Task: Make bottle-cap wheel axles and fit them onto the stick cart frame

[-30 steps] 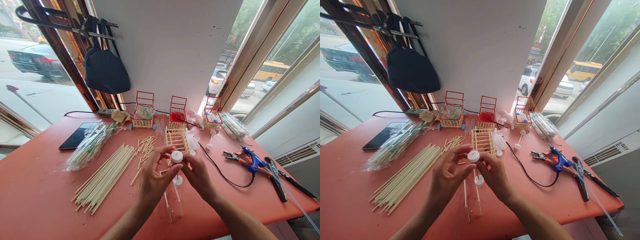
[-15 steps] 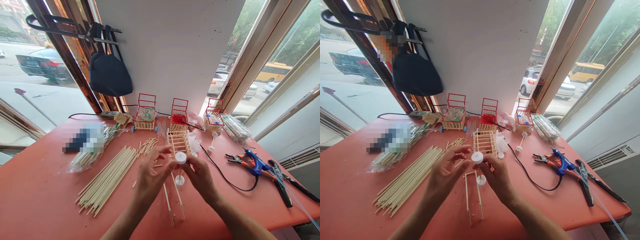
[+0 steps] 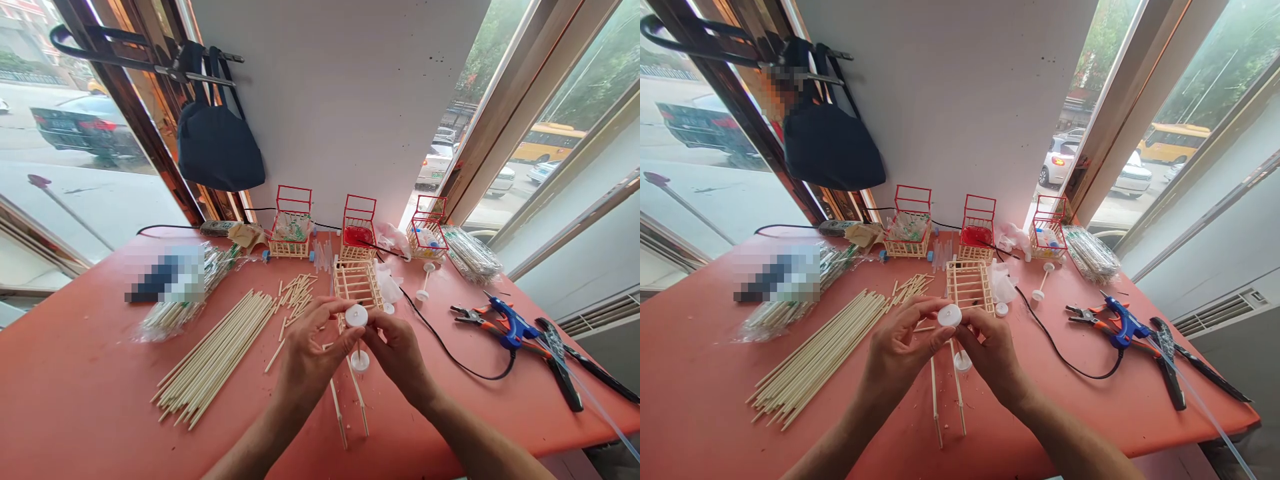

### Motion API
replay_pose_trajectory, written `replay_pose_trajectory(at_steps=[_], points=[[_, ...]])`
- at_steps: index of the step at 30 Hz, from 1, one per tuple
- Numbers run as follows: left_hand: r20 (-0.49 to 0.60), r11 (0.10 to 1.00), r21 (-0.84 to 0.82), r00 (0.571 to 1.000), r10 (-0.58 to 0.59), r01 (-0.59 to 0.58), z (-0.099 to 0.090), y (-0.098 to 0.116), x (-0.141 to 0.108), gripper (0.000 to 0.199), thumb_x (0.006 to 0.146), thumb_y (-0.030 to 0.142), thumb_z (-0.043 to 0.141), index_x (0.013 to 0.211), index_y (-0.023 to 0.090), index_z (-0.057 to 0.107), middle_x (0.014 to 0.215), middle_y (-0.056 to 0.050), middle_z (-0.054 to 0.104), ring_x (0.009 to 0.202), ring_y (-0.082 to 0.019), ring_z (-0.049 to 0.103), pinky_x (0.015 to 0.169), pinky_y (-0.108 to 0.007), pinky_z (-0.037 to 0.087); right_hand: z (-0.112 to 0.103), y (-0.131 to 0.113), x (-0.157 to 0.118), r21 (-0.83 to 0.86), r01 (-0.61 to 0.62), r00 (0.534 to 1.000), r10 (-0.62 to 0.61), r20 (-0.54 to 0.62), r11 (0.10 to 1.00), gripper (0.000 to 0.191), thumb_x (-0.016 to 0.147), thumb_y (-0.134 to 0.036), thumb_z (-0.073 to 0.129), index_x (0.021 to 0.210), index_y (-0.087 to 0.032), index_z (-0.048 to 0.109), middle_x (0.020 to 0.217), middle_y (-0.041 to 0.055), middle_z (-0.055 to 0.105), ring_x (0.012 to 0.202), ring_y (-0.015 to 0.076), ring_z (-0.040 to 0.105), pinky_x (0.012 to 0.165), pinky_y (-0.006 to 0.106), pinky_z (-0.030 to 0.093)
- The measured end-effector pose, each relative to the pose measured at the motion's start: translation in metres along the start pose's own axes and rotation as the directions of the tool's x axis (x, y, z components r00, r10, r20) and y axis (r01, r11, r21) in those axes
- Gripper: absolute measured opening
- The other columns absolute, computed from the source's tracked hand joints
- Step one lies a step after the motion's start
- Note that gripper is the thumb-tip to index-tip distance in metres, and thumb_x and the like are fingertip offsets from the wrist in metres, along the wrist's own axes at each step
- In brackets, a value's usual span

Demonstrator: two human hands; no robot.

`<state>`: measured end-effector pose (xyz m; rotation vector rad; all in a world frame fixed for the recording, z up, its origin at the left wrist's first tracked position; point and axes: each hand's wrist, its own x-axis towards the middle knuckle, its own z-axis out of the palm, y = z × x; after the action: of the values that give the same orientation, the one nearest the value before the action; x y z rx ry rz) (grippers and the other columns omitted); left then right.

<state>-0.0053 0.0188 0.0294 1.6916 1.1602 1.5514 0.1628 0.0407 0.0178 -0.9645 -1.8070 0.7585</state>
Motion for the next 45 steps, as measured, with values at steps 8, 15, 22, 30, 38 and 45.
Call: replay_pose_trajectory(at_steps=[8,15,22,30,38,45], points=[[0.024,0.998,-0.025,0.998,-0.054,0.055,0.0002,-0.0006,-0.0011,0.017,0.089,0.028,0.076,0.105,0.025,0.072,0.105,-0.003,0.073,0.1,-0.021,0.066,0.089,-0.033,0.052,0.0001,-0.0014,-0.0005,0.014,-0.016,1.0,0.016,0.003,1.0,0.015,0.097,-0.028,0.064,0.089,-0.021,0.074,0.08,0.001,0.074,0.07,0.0151,0.062,0.065,0.024,0.047],[0.026,0.973,-0.178,0.989,-0.144,0.146,0.0035,-0.0004,-0.0046,0.053,0.081,0.036,0.084,0.127,0.03,0.059,0.121,-0.005,0.069,0.1,-0.022,0.067,0.091,-0.038,0.056,-0.0006,-0.0033,0.0004,0.108,-0.096,0.995,0.094,0.024,0.989,0.018,0.098,-0.031,0.062,0.086,-0.021,0.072,0.08,0.001,0.073,0.073,0.0169,0.065,0.068,0.027,0.049],[-0.011,0.991,-0.101,0.996,-0.093,0.092,0.001,-0.002,-0.0051,0.028,0.088,0.027,0.077,0.113,0.027,0.064,0.115,-0.005,0.07,0.103,-0.022,0.066,0.092,-0.038,0.055,-0.0012,-0.0008,0.0012,0.089,-0.068,0.997,0.064,0.051,0.994,0.019,0.098,-0.036,0.063,0.093,-0.021,0.075,0.085,0.0022,0.075,0.079,0.018,0.067,0.071,0.027,0.05],[-0.048,0.998,-0.024,0.997,-0.054,0.053,0.0017,-0.0009,-0.0068,0.023,0.088,0.026,0.077,0.109,0.025,0.067,0.108,-0.005,0.073,0.101,-0.023,0.066,0.093,-0.04,0.054,-0.0006,-0.0012,0.001,0.058,-0.059,0.997,0.057,0.051,0.997,0.024,0.099,-0.04,0.062,0.095,-0.021,0.076,0.084,0.0031,0.076,0.076,0.018,0.066,0.067,0.028,0.05],[-0.058,1.0,0.012,0.998,-0.006,0.007,0.0001,-0.0031,-0.0092,0.025,0.088,0.024,0.077,0.111,0.027,0.067,0.107,-0.002,0.073,0.101,-0.022,0.065,0.092,-0.037,0.052,-0.0012,-0.0024,-0.0001,0.058,-0.067,0.996,0.064,0.058,0.996,0.017,0.098,-0.032,0.063,0.097,-0.021,0.076,0.087,0.003,0.075,0.079,0.018,0.066,0.07,0.028,0.05],[-0.064,0.998,0.039,0.997,0.043,-0.041,0.0002,-0.0027,-0.0087,0.027,0.088,0.022,0.078,0.112,0.026,0.066,0.107,-0.003,0.073,0.101,-0.022,0.067,0.091,-0.036,0.053,-0.0003,-0.0022,-0.0007,0.072,-0.073,0.996,0.07,0.048,0.995,0.018,0.098,-0.034,0.063,0.093,-0.02,0.075,0.085,0.0021,0.075,0.077,0.0173,0.066,0.07,0.027,0.05]])
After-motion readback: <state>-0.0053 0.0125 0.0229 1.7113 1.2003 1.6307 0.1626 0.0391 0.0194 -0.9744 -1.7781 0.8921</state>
